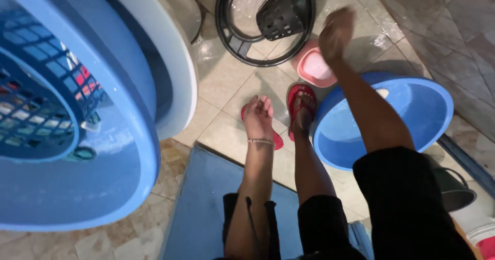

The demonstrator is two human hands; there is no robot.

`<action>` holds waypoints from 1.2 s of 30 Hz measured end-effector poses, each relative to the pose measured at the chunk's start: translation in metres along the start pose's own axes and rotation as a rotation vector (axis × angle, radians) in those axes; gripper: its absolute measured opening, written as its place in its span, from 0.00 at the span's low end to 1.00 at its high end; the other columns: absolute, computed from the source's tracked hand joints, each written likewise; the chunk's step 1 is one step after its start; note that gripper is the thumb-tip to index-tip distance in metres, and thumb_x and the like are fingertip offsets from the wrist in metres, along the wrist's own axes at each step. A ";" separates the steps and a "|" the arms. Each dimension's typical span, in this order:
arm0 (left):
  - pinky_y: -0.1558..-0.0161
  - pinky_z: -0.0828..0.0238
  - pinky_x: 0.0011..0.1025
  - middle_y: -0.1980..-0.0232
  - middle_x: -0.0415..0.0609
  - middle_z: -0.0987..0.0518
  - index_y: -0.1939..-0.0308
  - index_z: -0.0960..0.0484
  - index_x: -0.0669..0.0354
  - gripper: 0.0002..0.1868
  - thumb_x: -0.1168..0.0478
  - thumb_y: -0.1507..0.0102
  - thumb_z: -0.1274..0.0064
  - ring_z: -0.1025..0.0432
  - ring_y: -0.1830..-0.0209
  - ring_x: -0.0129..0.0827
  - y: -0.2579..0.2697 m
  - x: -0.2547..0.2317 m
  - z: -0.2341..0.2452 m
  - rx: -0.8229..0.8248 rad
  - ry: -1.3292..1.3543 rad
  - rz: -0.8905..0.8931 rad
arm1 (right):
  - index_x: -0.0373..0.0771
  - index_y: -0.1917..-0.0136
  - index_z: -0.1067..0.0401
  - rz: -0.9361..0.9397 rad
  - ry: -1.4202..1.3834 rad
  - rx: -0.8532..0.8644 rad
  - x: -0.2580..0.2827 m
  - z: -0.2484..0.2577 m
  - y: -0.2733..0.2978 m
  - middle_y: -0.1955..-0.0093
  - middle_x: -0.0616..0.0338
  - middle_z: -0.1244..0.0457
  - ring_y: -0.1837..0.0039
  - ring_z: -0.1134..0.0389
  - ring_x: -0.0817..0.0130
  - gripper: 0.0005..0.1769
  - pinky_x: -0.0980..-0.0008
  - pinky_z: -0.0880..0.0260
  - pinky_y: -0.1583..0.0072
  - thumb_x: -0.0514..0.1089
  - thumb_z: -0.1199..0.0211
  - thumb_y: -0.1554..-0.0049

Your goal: The person washes several small items by hand in a blue basin filled with water. They scrub a cloth, a small plastic basket, and a pink plastic container, then rinse them under a tap and place them into a larger bucket.

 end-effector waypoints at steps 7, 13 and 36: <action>0.55 0.29 0.38 0.44 0.55 0.27 0.37 0.30 0.64 0.26 0.61 0.38 0.49 0.29 0.49 0.44 0.093 -0.127 -0.120 0.140 -1.336 -0.963 | 0.34 0.47 0.29 0.300 -0.085 0.202 0.112 -0.123 -0.168 0.43 0.47 0.36 0.41 0.34 0.50 0.11 0.53 0.32 0.39 0.33 0.44 0.44; 0.51 0.31 0.51 0.48 0.58 0.24 0.41 0.25 0.61 0.21 0.63 0.39 0.47 0.29 0.48 0.54 0.086 -0.153 -0.162 0.119 -1.773 -1.075 | 0.37 0.18 0.42 0.547 -0.375 0.497 0.247 -0.336 -0.201 0.15 0.47 0.50 0.18 0.44 0.51 0.30 0.59 0.38 0.22 0.34 0.48 0.33; 0.42 0.34 0.54 0.48 0.70 0.24 0.36 0.32 0.61 0.22 0.55 0.32 0.56 0.28 0.46 0.64 0.005 -0.139 -0.073 0.257 -2.296 -0.723 | 0.39 0.36 0.30 0.222 0.035 0.631 0.236 -0.458 -0.178 0.41 0.41 0.34 0.44 0.30 0.43 0.16 0.53 0.27 0.46 0.43 0.41 0.36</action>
Point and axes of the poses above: each hand's wrist, its own y-axis away from the middle knuckle, its own z-axis out of the back of the hand, x = y × z, the point moved 7 cm from there along -y, towards the middle knuckle
